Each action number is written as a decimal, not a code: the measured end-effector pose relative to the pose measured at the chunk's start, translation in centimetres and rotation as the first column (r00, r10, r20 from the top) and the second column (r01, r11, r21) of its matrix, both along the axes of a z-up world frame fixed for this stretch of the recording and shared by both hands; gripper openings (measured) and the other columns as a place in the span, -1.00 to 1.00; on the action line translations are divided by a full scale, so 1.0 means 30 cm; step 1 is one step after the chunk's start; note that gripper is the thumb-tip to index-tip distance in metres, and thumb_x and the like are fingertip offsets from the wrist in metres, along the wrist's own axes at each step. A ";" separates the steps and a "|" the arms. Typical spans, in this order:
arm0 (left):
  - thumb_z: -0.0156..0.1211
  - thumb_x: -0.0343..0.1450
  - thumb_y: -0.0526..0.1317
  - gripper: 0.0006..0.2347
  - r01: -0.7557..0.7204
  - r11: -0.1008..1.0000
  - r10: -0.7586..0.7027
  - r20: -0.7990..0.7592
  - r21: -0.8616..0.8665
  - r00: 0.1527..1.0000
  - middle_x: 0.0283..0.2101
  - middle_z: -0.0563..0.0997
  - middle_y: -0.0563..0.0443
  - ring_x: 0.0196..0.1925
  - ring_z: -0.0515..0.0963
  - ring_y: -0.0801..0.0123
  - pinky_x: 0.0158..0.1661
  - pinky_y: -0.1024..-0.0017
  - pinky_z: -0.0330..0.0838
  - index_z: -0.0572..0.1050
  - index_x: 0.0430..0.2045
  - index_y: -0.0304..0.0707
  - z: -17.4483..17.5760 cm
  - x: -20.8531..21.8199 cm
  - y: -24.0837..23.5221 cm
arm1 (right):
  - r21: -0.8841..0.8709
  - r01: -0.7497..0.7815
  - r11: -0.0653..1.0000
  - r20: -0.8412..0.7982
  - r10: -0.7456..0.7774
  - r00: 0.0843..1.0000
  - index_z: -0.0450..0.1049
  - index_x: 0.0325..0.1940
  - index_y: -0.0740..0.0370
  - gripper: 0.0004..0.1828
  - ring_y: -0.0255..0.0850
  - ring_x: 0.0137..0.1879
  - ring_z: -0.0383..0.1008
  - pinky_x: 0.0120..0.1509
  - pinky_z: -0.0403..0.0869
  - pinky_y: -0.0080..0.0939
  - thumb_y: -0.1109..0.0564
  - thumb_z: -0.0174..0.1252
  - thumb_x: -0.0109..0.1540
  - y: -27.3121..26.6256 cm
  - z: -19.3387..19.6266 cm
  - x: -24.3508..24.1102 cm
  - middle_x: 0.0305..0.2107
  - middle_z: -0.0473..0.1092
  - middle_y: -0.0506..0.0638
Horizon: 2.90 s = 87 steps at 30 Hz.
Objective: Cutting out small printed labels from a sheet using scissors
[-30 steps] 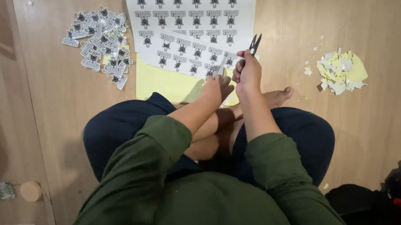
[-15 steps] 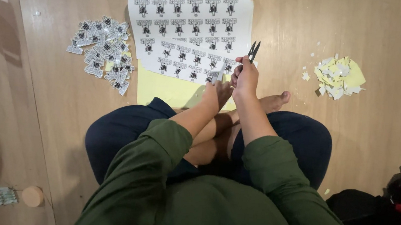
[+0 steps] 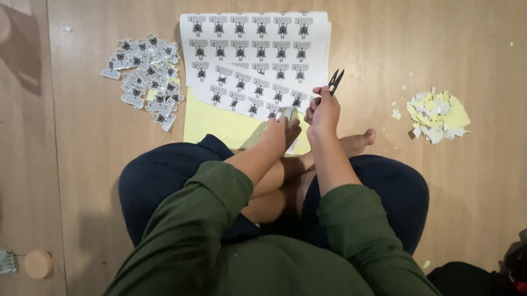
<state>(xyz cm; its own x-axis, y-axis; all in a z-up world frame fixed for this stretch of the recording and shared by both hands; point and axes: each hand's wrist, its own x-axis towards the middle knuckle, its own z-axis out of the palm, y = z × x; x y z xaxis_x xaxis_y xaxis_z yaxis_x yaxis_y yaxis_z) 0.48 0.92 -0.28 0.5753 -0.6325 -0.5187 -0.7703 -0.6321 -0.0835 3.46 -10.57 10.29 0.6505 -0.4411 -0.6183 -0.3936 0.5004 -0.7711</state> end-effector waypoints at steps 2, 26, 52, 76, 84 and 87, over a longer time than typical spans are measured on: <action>0.17 0.40 -0.24 -0.54 0.048 0.999 -0.049 0.019 0.019 0.999 0.22 0.26 -0.05 0.02 0.40 0.09 -0.20 0.15 0.37 0.26 0.22 -0.14 0.020 0.001 0.011 | -0.001 0.003 1.000 0.006 -0.003 1.000 0.40 -0.25 0.08 -0.72 -0.28 -0.76 0.03 -0.68 0.01 -0.32 -0.08 -0.07 0.41 0.002 0.003 -0.004 -0.74 -0.01 -0.15; -0.01 0.41 -0.28 -0.78 -0.395 0.844 0.392 -0.084 -0.364 0.916 -0.15 0.55 -0.18 -0.13 0.62 -0.23 -0.21 0.01 0.59 0.44 -0.10 -0.24 -0.039 0.005 0.043 | -0.002 0.019 1.000 0.077 -0.019 0.997 0.41 -0.26 0.10 -0.72 -0.30 -0.77 0.00 -0.68 0.01 -0.33 -0.06 -0.08 0.41 -0.028 0.059 -0.061 -0.76 -0.03 -0.16; 0.36 0.41 -0.33 -0.47 -0.800 -0.243 0.343 -0.820 -0.548 0.458 -0.38 0.65 -0.24 -0.28 0.62 0.08 -0.06 0.24 0.49 0.25 0.26 -0.15 0.735 -0.025 0.341 | -0.057 -0.445 0.894 0.309 0.439 0.844 0.41 -0.26 0.24 -0.79 -0.44 -0.69 0.04 -0.64 0.05 -0.44 0.17 0.34 0.27 0.091 0.252 -0.148 -0.73 0.00 -0.19; 0.30 0.43 -0.43 -0.55 -0.855 -0.412 0.060 -0.946 -0.315 0.320 -0.19 0.58 -0.36 -0.20 0.60 0.18 -0.10 0.42 0.55 0.29 0.21 -0.32 0.616 0.074 0.258 | -0.185 -0.322 0.929 0.294 0.365 0.884 0.45 -0.31 0.21 -0.80 -0.40 -0.72 0.15 -0.65 0.10 -0.42 0.23 0.40 0.21 0.079 0.192 -0.133 -0.76 0.15 -0.14; 0.42 0.31 -0.22 -0.81 -0.820 -0.258 0.227 -0.857 -0.511 0.463 -0.51 0.58 -0.08 -0.45 0.53 0.43 -0.39 0.54 0.40 0.60 -0.36 -0.34 0.564 0.067 0.255 | -0.106 -0.296 0.949 0.285 0.314 0.906 0.43 -0.35 0.15 -0.81 -0.42 -0.72 0.03 -0.64 0.03 -0.42 0.17 0.31 0.28 0.098 0.290 -0.142 -0.78 0.06 -0.17; 0.41 0.29 -0.23 -0.84 -0.811 -0.260 0.230 -0.849 -0.524 0.475 -0.53 0.54 -0.07 -0.45 0.52 0.42 -0.40 0.52 0.38 0.59 -0.40 -0.33 0.550 0.071 0.249 | -0.122 -0.243 0.962 0.283 0.269 0.921 0.45 -0.25 0.18 -0.87 -0.42 -0.71 0.05 -0.63 0.05 -0.40 0.21 0.30 0.28 0.077 0.235 -0.129 -0.76 0.07 -0.16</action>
